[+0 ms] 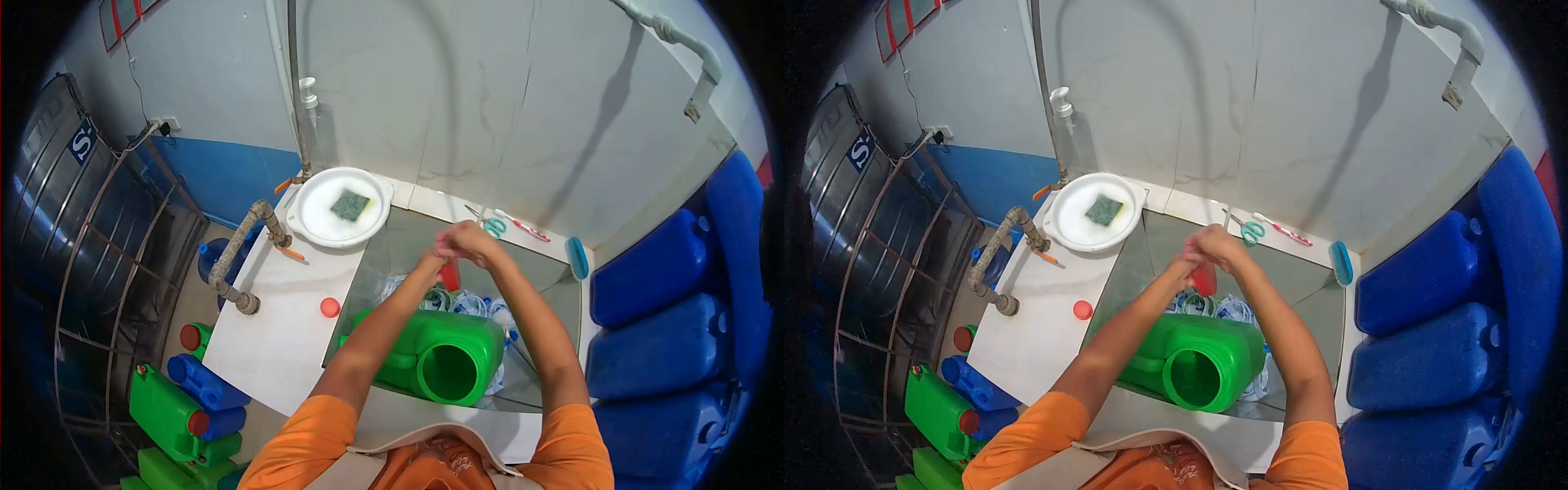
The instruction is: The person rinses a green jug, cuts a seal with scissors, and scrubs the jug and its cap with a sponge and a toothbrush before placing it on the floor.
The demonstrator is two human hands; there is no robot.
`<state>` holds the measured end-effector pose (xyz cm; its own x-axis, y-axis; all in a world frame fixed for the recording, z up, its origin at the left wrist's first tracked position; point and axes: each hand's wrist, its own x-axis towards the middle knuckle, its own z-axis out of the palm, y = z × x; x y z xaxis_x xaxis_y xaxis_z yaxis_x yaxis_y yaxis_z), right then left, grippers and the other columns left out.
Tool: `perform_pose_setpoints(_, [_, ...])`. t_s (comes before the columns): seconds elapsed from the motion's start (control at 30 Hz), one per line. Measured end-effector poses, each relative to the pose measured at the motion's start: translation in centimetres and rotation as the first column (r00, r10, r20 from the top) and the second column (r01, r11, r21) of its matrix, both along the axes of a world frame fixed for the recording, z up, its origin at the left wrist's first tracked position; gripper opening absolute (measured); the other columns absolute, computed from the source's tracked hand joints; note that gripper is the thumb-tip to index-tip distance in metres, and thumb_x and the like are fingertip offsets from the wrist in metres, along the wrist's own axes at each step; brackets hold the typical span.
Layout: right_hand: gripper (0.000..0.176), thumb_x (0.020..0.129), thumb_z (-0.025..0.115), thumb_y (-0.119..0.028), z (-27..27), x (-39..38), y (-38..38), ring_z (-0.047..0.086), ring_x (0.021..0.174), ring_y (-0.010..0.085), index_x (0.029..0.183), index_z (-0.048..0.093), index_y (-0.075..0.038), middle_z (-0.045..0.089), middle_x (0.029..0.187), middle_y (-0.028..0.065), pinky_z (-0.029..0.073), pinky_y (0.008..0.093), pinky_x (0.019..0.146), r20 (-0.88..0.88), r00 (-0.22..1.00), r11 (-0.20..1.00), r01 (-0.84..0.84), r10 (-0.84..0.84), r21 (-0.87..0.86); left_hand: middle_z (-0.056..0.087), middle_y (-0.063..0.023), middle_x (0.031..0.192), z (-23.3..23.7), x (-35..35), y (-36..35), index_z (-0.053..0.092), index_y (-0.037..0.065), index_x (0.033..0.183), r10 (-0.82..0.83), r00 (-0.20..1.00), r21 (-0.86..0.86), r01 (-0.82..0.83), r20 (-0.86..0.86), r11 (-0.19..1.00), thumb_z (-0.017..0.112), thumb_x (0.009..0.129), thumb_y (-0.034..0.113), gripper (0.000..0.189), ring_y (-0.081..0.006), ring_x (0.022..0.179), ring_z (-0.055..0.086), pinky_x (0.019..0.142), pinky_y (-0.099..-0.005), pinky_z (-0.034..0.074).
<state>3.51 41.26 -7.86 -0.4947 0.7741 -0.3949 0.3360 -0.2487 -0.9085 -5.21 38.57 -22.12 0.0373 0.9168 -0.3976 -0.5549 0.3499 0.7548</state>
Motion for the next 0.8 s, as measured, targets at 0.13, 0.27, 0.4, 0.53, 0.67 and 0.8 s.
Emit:
perform_pose_setpoints(0.13, [0.023,0.081,0.052,-0.018,0.1,-9.9,0.2,0.059,0.059,0.0219,0.071,0.063,0.000,0.061,0.063,0.0126,0.046,0.0366,0.060,0.131,0.971,0.751,-0.239,0.201,0.615,0.061,-0.0074,0.088,1.8,-4.5,-6.0,0.054,0.005,0.103,0.066,0.979,0.023,-0.072,0.194,0.997,0.055,0.084,0.015,0.021,-0.0190,0.079,0.061,0.066,-0.0368,0.053])
perform_pose_setpoints(0.27, [0.028,0.079,0.053,-0.019,-4.5,-20.5,1.8,0.061,0.092,0.0327,0.100,0.059,-0.001,0.063,0.101,0.0164,0.048,0.0403,0.080,0.525,0.846,0.368,-0.459,-0.097,0.809,0.058,-0.0128,0.110,4.6,-8.2,-11.5,0.047,0.002,0.116,0.140,0.930,-0.018,-0.143,0.340,0.990,0.054,0.080,0.015,0.038,-0.0270,0.099,0.058,0.087,-0.0432,0.046])
perform_pose_setpoints(0.4, [0.040,0.070,0.060,-0.017,-5.9,-23.4,2.3,0.054,0.103,0.0368,0.108,0.056,-0.004,0.055,0.112,0.0213,0.044,0.0444,0.087,0.574,0.775,0.695,-0.566,0.265,0.444,0.051,-0.0139,0.125,6.5,-9.7,-14.6,0.042,0.004,0.125,0.171,0.925,0.011,-0.185,0.339,0.983,0.051,0.080,0.015,0.048,-0.0278,0.113,0.051,0.097,-0.0439,0.040])
perform_pose_setpoints(0.53, [0.043,0.071,0.060,-0.018,-1.3,-17.2,-0.9,0.050,0.106,0.0370,0.112,0.055,-0.005,0.054,0.110,0.0209,0.043,0.0447,0.087,0.355,0.924,0.480,-0.377,0.140,0.792,0.049,-0.0132,0.128,8.1,-9.4,-15.2,0.040,0.002,0.126,0.208,0.864,0.066,-0.267,0.458,0.962,0.051,0.088,0.023,0.045,-0.0289,0.117,0.048,0.101,-0.0449,0.037])
perform_pose_setpoints(0.67, [0.044,0.075,0.058,-0.017,-0.4,-6.6,-4.3,0.049,0.106,0.0385,0.116,0.050,-0.003,0.050,0.114,0.0226,0.038,0.0451,0.093,0.279,0.927,0.396,-0.361,0.249,0.845,0.046,-0.0134,0.131,9.5,-8.9,-13.0,0.038,0.004,0.130,0.166,0.778,0.181,-0.338,0.605,0.924,0.045,0.092,0.043,0.055,-0.0280,0.118,0.047,0.102,-0.0433,0.035])
perform_pose_setpoints(0.8, [0.045,0.076,0.053,-0.012,-1.7,-2.9,-10.9,0.042,0.113,0.0383,0.119,0.048,-0.001,0.047,0.121,0.0201,0.032,0.0431,0.100,0.269,0.952,0.267,-0.300,0.146,0.916,0.047,-0.0122,0.129,12.2,-4.7,-12.7,0.039,0.009,0.130,0.252,0.839,-0.035,-0.269,0.482,0.963,0.033,0.093,0.052,0.058,-0.0261,0.119,0.045,0.103,-0.0444,0.035])
